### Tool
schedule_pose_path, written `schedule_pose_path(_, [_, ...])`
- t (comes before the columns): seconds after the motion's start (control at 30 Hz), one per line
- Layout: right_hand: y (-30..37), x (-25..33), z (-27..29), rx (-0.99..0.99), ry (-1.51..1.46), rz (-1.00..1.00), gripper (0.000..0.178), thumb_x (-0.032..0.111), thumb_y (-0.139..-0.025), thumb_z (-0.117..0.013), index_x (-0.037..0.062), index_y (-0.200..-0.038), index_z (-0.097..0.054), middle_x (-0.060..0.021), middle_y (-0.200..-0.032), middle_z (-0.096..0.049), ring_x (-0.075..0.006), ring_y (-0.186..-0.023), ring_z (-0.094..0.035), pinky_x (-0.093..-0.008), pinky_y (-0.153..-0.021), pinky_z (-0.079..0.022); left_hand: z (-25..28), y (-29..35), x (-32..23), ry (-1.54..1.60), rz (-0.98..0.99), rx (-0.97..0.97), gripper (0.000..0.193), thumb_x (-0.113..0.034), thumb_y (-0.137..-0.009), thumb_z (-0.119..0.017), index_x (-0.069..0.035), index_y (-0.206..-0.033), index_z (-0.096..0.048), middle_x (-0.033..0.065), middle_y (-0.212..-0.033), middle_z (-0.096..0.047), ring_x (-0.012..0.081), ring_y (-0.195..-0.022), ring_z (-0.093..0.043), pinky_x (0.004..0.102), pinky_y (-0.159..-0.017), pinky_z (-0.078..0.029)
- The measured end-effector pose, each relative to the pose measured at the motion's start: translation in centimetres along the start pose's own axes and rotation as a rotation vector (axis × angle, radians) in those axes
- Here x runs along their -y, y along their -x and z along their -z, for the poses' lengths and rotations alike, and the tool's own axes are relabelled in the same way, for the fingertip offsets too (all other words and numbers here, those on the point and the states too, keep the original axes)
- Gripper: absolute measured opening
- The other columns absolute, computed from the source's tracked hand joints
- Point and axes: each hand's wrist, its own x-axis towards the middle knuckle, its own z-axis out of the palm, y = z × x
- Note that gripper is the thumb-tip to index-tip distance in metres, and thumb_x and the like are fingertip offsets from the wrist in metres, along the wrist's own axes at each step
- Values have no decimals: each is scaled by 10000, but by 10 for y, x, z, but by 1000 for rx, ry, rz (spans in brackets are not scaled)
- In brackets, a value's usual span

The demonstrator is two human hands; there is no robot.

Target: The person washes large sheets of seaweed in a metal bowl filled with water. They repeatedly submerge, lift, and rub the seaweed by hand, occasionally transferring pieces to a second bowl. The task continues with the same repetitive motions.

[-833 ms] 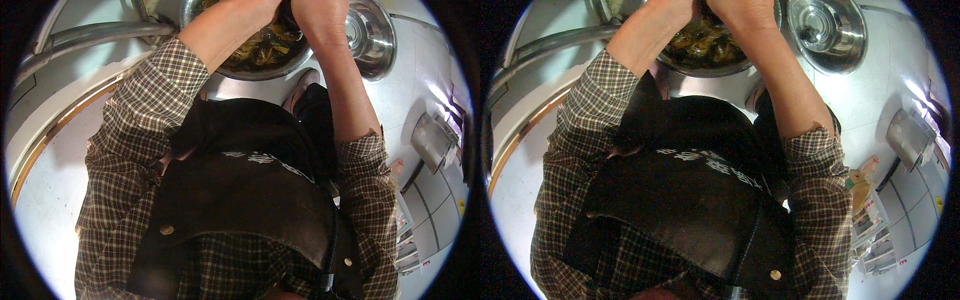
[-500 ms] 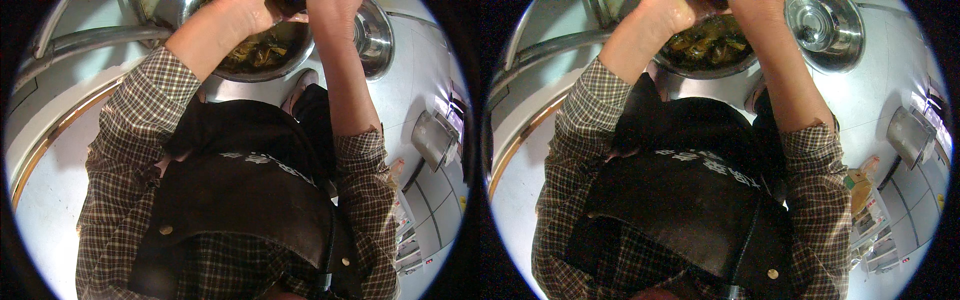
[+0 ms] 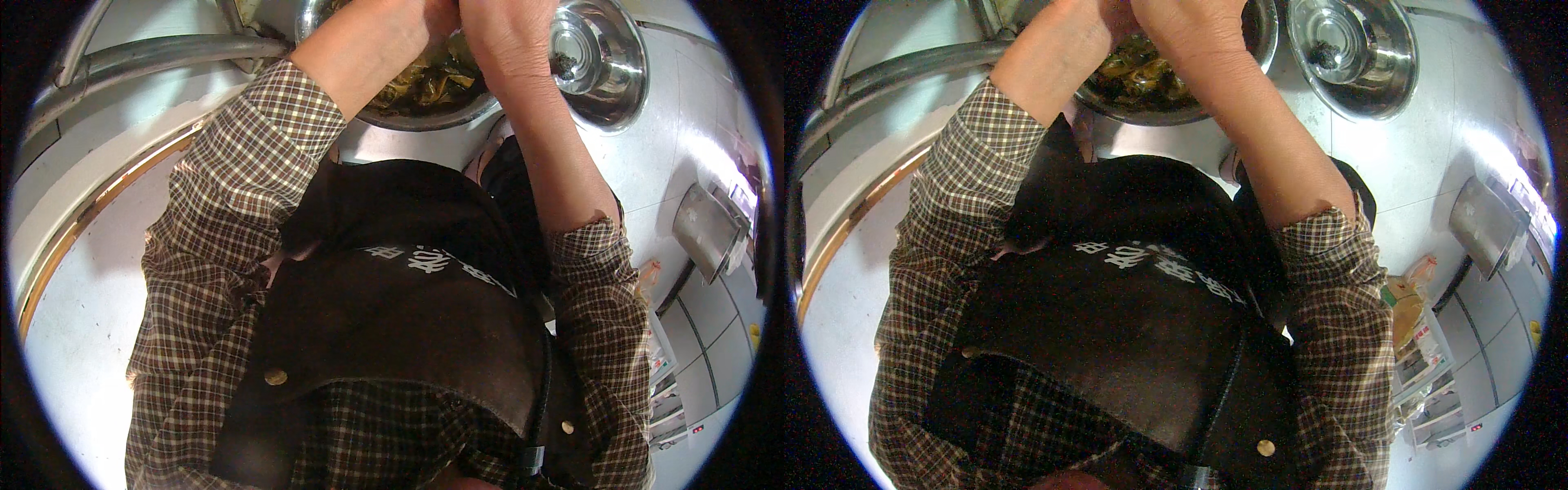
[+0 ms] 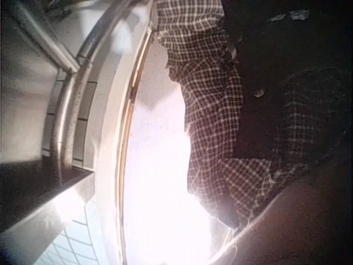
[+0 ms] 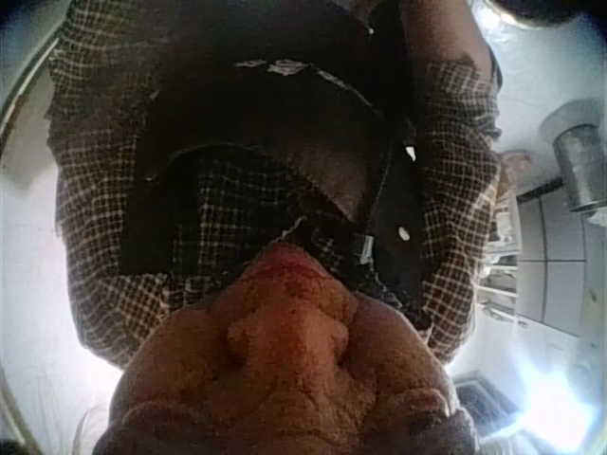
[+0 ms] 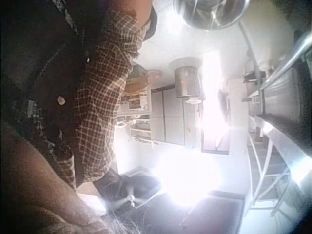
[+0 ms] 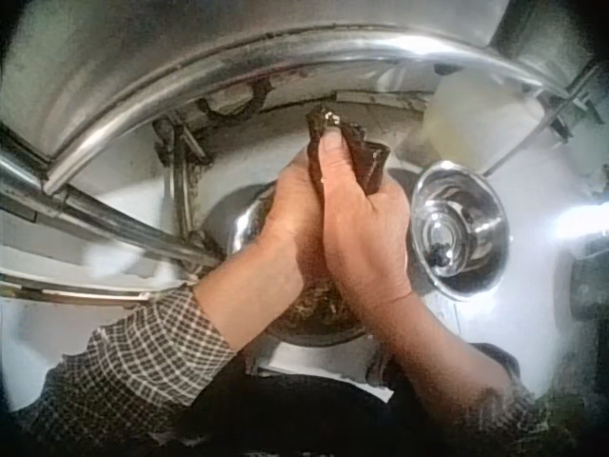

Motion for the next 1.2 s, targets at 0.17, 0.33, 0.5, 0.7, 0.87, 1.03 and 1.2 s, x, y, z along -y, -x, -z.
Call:
schedule_pose_path(0.17, [2,9,-1,8,-3,37,439,339,-1017,-587,-86,-1050,-691,-112,-951,-705,-173,-896,-627,-292,-811,-496,-5,9,1,-150,-100,33,412,-377,-1060,-378,-50,-1157,-609,104,-1058,-657,260,-945,-624,385,-888,-497])
schedule_pose_path(0.33, [-1,13,1,-11,-2,-50,433,339,-1024,-576,-78,-1026,-694,-89,-924,-689,-164,-863,-609,-286,-784,-481,-10,20,-3,-173,-39,45,412,-318,-1073,-332,-41,-1252,-580,135,-1161,-647,280,-1038,-622,392,-932,-489])
schedule_pose_path(0.5, [0,11,4,-21,-16,-27,433,341,-1023,-578,-75,-1042,-697,-97,-945,-692,-179,-893,-610,-291,-817,-476,-24,31,-2,-137,-36,1,422,-305,-1078,-321,-30,-1305,-548,145,-1216,-636,287,-1077,-616,390,-968,-481])
schedule_pose_path(0.7, [-1,4,6,-42,-31,36,455,351,-1016,-582,-86,-1096,-682,-118,-1001,-693,-195,-927,-611,-295,-846,-474,-14,19,3,-146,-57,6,421,-330,-1083,-329,-44,-1300,-550,137,-1211,-637,275,-1073,-617,391,-950,-498])
schedule_pose_path(0.87, [-11,27,19,-24,12,-170,497,404,-1003,-568,-54,-1178,-646,-144,-1072,-665,-231,-995,-614,-346,-887,-485,-23,25,-5,-79,50,-52,474,-402,-1084,-336,-39,-1282,-567,123,-1185,-641,254,-1040,-618,398,-908,-524])
schedule_pose_path(1.03, [-58,43,89,-184,-235,-213,481,364,-1015,-464,6,-1311,-590,-175,-1245,-656,-328,-1157,-609,-507,-1055,-437,6,-3,-12,-56,126,83,534,-517,-1078,-300,-58,-947,-539,76,-796,-606,185,-680,-600,348,-730,-557])
schedule_pose_path(1.2, [-57,143,123,-382,-338,210,473,304,-936,-507,34,-1317,-584,-230,-1297,-609,-438,-1233,-565,-668,-1082,-385,29,-11,-23,-101,105,-119,308,-314,-1026,-555,-34,-921,-628,70,-846,-610,176,-724,-581,363,-686,-535])
